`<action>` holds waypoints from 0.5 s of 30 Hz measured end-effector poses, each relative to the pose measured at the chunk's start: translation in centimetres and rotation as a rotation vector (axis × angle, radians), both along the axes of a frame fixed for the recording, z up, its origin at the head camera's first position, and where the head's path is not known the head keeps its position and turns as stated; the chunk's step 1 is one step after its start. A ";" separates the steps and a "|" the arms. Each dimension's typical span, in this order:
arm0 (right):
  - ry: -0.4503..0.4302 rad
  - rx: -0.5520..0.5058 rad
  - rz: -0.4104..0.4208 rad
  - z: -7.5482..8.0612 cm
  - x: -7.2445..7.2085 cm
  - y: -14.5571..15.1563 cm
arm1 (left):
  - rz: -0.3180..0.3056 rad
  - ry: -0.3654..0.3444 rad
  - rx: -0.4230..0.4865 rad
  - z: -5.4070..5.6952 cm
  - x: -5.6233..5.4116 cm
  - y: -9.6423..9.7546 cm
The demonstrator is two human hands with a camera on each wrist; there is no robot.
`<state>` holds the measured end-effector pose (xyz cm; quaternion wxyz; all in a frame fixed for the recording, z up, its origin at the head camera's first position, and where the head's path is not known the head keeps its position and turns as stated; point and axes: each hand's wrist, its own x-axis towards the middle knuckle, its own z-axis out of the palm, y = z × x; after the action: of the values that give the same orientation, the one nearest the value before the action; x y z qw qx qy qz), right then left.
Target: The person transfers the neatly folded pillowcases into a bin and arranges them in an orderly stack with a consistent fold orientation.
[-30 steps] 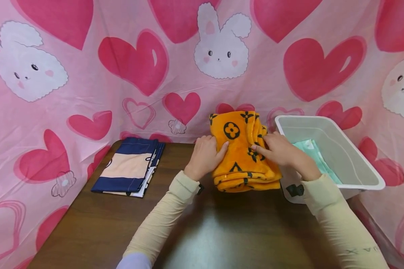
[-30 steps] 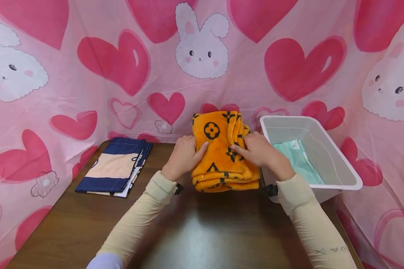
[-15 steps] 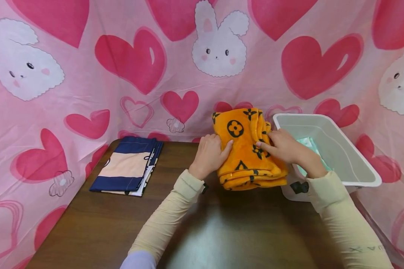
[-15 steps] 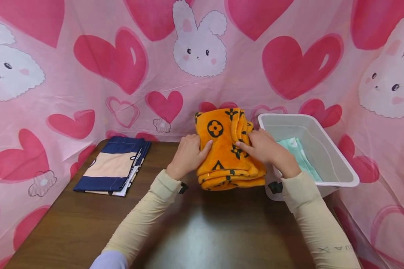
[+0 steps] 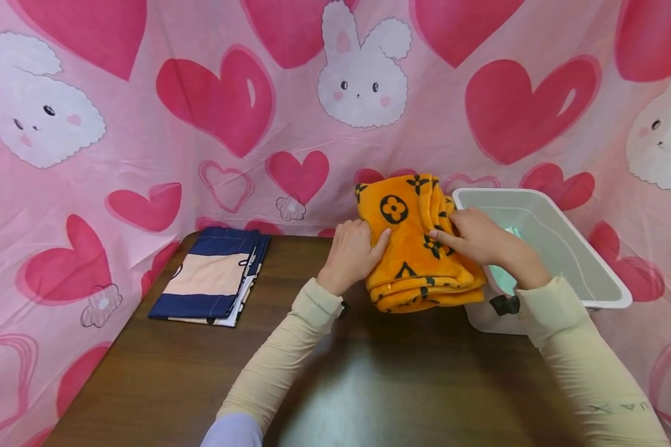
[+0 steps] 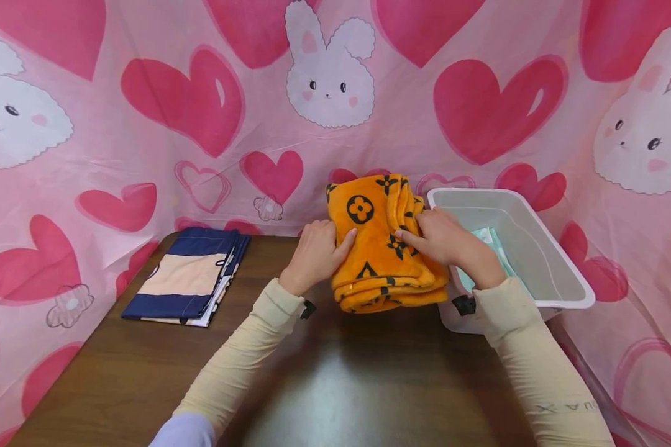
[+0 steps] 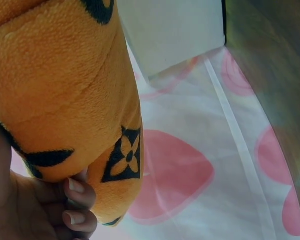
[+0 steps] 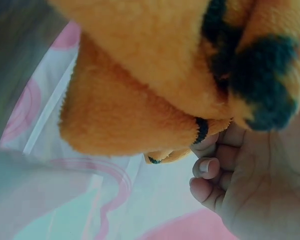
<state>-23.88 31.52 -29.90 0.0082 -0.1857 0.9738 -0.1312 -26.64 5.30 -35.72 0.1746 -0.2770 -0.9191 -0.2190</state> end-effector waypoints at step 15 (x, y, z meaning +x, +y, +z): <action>-0.009 0.029 -0.057 0.6 0.2 1.3 | -0.005 0.021 0.005 0.8 -0.5 1.5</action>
<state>-23.69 32.85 -29.33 0.0114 -0.1574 0.9804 -0.1179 -27.14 6.80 -34.96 0.1841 -0.2813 -0.9160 -0.2188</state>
